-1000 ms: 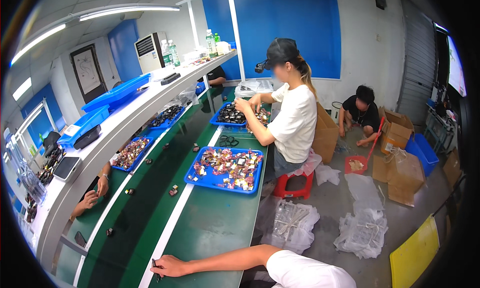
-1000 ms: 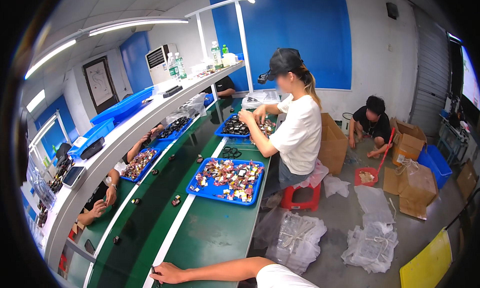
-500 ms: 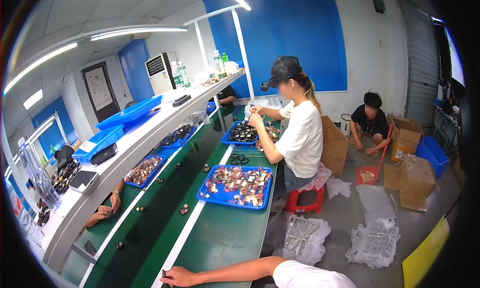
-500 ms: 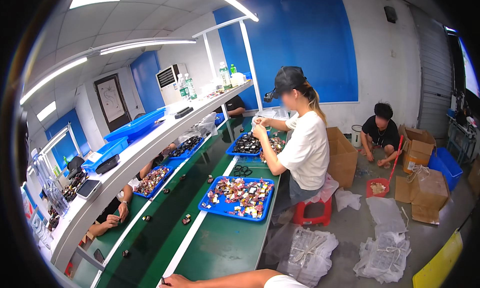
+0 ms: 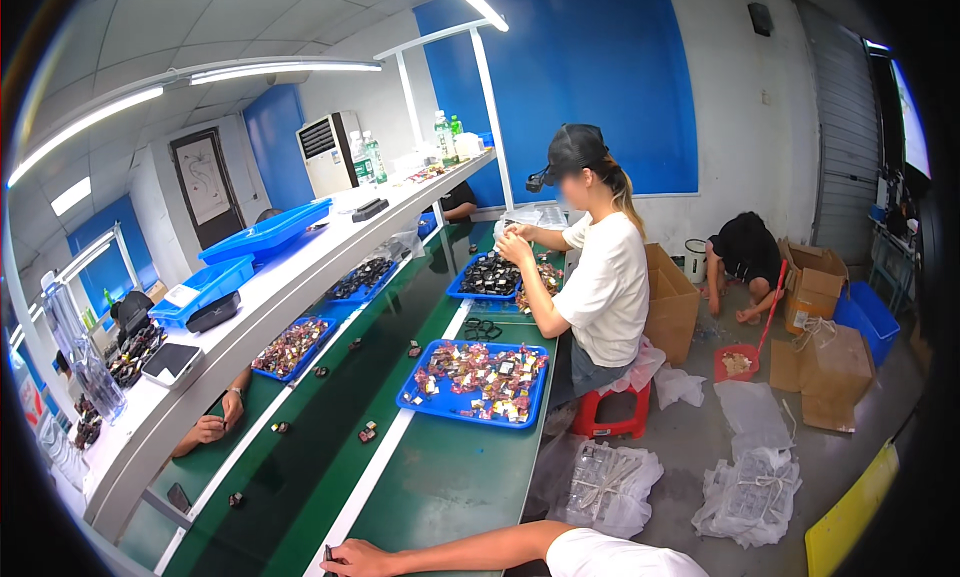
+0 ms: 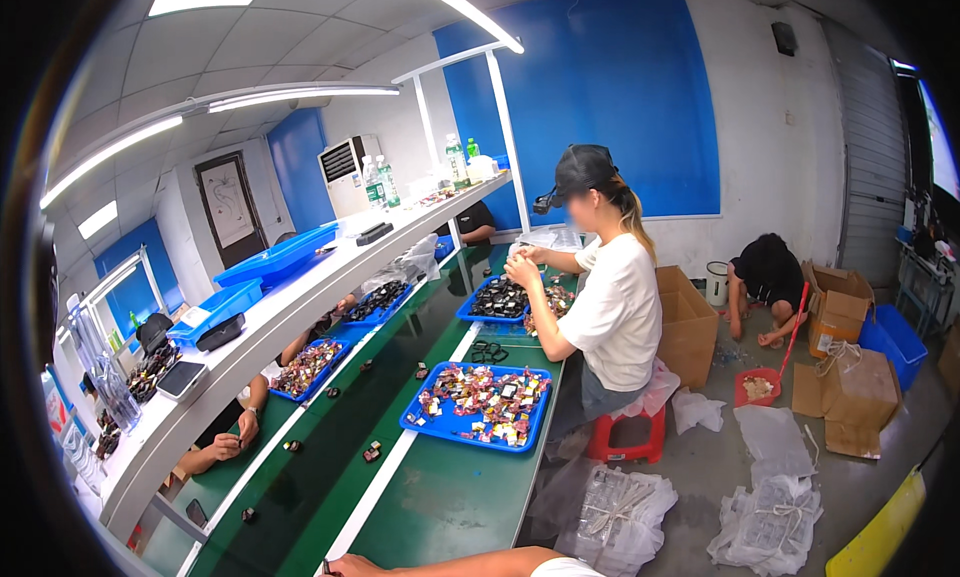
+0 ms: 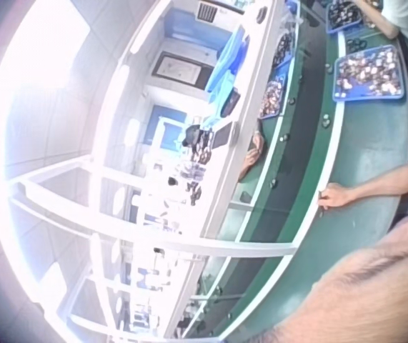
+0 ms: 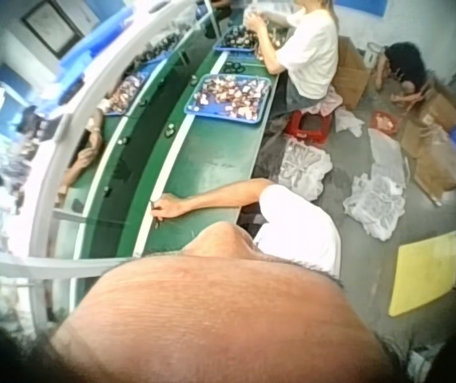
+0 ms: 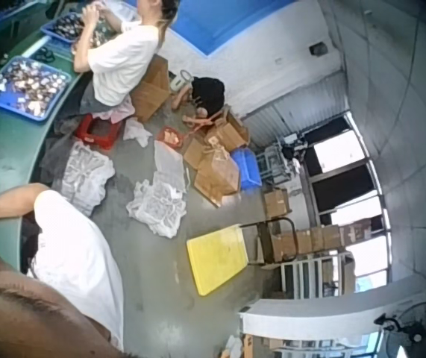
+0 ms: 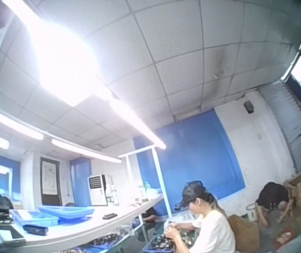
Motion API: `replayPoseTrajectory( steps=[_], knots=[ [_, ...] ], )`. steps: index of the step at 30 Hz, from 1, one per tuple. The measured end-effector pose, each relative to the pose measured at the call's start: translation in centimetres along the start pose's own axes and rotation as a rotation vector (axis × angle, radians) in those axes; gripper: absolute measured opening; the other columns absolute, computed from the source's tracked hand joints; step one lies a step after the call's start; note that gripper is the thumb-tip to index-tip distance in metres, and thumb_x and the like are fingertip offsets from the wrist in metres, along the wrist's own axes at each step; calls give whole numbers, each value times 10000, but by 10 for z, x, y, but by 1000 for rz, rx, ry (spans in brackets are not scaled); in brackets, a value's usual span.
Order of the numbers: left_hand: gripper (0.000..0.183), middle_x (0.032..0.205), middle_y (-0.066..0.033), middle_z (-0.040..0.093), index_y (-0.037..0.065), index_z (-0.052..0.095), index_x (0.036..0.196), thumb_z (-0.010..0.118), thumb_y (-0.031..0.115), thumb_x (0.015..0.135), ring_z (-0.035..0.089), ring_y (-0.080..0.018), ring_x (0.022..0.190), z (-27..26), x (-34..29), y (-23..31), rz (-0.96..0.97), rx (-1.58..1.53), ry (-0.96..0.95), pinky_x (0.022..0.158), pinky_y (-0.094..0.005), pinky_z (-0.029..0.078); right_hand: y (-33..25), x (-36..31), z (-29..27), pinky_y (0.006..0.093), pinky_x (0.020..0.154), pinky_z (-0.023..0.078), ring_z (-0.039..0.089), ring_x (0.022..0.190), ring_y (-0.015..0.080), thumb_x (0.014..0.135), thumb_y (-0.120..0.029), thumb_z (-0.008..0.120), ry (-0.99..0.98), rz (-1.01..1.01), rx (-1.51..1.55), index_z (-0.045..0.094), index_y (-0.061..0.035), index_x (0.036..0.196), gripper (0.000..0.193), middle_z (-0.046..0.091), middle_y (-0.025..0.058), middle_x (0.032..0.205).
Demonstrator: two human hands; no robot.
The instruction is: The person assembles small electronic components on a workbench using an assembly tool.
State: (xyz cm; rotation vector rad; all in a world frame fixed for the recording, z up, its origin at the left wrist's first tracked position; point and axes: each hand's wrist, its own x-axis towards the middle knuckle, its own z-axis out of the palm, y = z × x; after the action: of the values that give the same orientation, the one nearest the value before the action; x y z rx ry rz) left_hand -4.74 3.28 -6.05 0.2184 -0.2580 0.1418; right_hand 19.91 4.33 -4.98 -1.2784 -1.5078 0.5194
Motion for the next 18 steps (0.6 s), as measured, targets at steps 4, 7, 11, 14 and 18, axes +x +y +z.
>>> replayPoseTrajectory(
  steps=[4,7,11,14,18],
  knots=[
    [221,707,-109,436,62,466,772,685,34,765,477,-242,638,9,7,-6,50,81,-7,515,-350,387,0,-1,0,367,625,555,704,637,219,948,-342,599,-1,1,-17,739,-97,692,381,721,33,670],
    [223,714,-108,441,59,470,783,691,37,766,480,-242,644,16,15,-11,87,139,-12,515,-347,389,0,0,0,367,626,556,708,639,216,946,-338,603,-6,17,-6,739,-93,688,381,723,38,671],
    [227,724,-108,447,54,476,797,700,40,767,483,-241,651,27,23,-18,142,218,-13,515,-342,393,2,1,-4,359,638,525,672,627,211,978,-352,569,-34,22,52,700,-60,753,392,702,35,663],
    [230,731,-108,452,51,480,808,707,43,768,486,-240,657,36,27,-24,179,274,-6,515,-339,395,0,0,-6,346,624,487,624,591,209,1012,-363,539,-74,39,115,661,-27,826,403,674,29,648],
    [235,741,-108,459,47,486,822,716,46,770,489,-240,664,47,39,-30,223,350,-7,515,-334,398,-3,1,-5,343,619,480,617,585,203,1013,-363,540,-82,25,95,663,-30,830,399,665,35,638]
  ],
)
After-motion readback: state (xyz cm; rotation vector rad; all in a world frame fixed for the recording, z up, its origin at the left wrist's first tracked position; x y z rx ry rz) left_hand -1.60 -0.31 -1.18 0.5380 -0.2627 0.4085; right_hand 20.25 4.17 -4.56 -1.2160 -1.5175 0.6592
